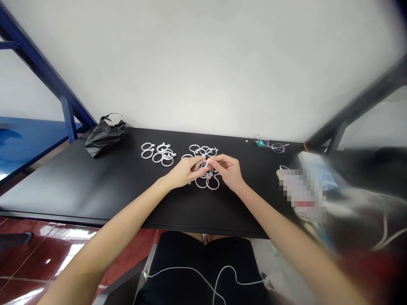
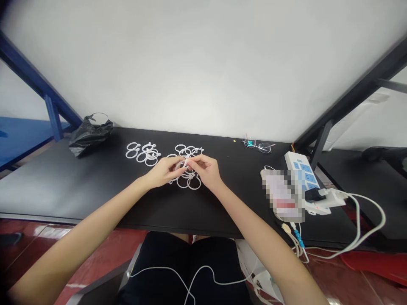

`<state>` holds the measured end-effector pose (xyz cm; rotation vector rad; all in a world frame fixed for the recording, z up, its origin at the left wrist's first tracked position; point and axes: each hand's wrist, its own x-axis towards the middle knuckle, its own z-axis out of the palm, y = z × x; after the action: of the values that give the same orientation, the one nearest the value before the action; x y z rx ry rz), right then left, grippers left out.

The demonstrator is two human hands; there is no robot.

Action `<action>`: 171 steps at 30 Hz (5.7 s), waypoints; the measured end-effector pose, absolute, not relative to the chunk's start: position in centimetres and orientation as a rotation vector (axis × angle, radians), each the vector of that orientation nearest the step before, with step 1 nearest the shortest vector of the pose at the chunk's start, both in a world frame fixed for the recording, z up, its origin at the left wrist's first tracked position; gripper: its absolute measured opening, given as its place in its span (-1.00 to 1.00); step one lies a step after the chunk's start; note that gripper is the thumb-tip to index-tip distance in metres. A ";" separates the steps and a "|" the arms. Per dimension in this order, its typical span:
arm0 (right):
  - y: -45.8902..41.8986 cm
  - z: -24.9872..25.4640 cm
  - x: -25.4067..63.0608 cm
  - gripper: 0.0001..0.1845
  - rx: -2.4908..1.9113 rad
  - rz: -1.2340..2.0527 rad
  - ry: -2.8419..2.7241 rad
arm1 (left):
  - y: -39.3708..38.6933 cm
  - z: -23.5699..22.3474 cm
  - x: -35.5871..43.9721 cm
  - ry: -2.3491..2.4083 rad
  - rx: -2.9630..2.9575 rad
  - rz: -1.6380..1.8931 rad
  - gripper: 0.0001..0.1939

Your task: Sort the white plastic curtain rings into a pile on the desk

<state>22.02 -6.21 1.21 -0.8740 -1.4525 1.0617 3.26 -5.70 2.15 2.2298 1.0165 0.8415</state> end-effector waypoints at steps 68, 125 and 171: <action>-6.9 -0.1 21.4 -0.72 -0.889 0.653 -1.711 | -4.7 1.1 2.4 0.862 2.275 1.144 -0.89; -6.7 0.1 21.5 -0.66 -0.918 0.905 -1.489 | -3.8 1.8 1.1 1.036 2.234 1.054 -0.57; -6.7 0.0 21.6 -0.81 -0.926 0.691 -1.646 | -4.5 2.8 1.8 1.046 1.786 0.811 -0.76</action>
<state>21.61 -6.70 -0.05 -0.9256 -1.6465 0.6906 1.75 -4.53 2.78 1.7859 1.0464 0.8110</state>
